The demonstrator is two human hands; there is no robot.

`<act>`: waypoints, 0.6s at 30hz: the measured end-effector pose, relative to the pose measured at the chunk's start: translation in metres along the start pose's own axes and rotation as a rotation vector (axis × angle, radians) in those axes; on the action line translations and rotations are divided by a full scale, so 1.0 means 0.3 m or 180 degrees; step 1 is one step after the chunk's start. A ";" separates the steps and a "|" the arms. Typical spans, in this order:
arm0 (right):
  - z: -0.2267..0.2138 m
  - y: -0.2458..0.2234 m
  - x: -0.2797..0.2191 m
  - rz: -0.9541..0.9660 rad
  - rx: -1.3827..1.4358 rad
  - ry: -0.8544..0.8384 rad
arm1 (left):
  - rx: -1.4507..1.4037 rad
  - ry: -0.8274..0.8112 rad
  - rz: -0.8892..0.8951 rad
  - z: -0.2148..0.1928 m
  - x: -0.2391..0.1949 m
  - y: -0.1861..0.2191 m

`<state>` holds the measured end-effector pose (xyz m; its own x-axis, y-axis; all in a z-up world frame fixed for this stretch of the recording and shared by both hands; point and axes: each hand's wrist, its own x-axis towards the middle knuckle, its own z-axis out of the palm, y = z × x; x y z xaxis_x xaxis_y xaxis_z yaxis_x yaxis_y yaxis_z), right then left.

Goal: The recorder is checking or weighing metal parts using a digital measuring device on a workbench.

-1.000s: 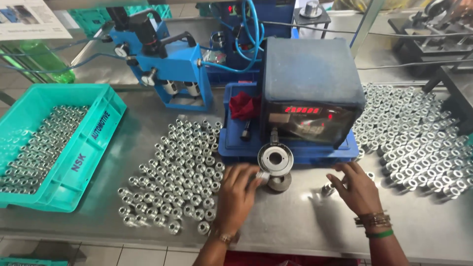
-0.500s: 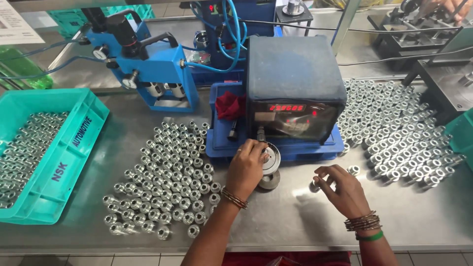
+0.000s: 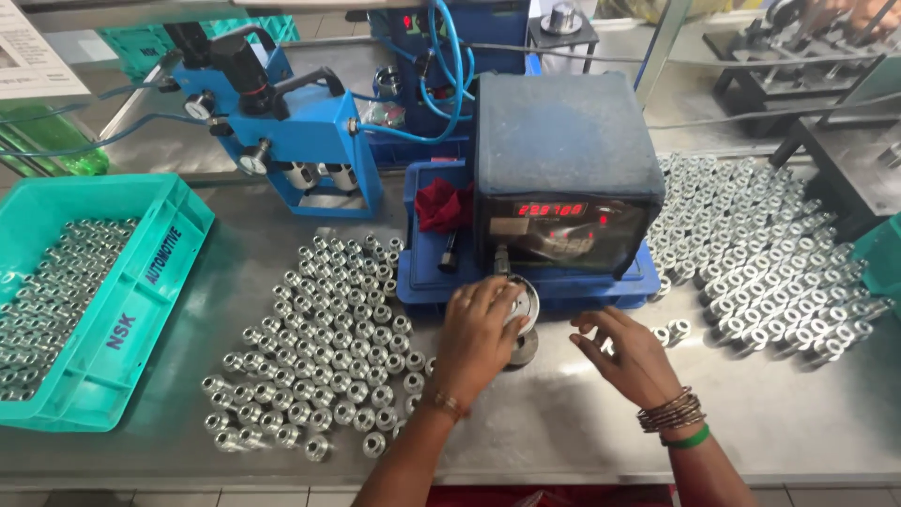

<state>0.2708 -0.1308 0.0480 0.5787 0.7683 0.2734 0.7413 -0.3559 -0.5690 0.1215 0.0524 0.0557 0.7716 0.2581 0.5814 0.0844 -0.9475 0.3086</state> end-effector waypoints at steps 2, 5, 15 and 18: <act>-0.004 -0.034 0.028 -0.0013 0.0175 -0.0058 | -0.0716 0.0568 -0.0165 -0.043 -0.046 0.024; 0.024 -0.089 0.081 -0.0997 0.0419 0.0208 | -0.0642 0.0398 -0.0682 -0.049 -0.202 -0.006; 0.155 -0.114 0.188 -0.0847 -0.0003 -0.0008 | 0.0140 -0.1180 -0.1731 -0.013 -0.649 -0.224; 0.136 -0.144 0.184 -0.0934 -0.0126 -0.0079 | 0.0096 -0.1321 -0.1589 -0.049 -0.619 -0.222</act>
<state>0.2567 -0.0512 0.0560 0.3294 0.8541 0.4025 0.8888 -0.1367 -0.4374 -0.0366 0.0703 -0.0618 0.8139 0.5800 0.0325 0.5090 -0.7389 0.4415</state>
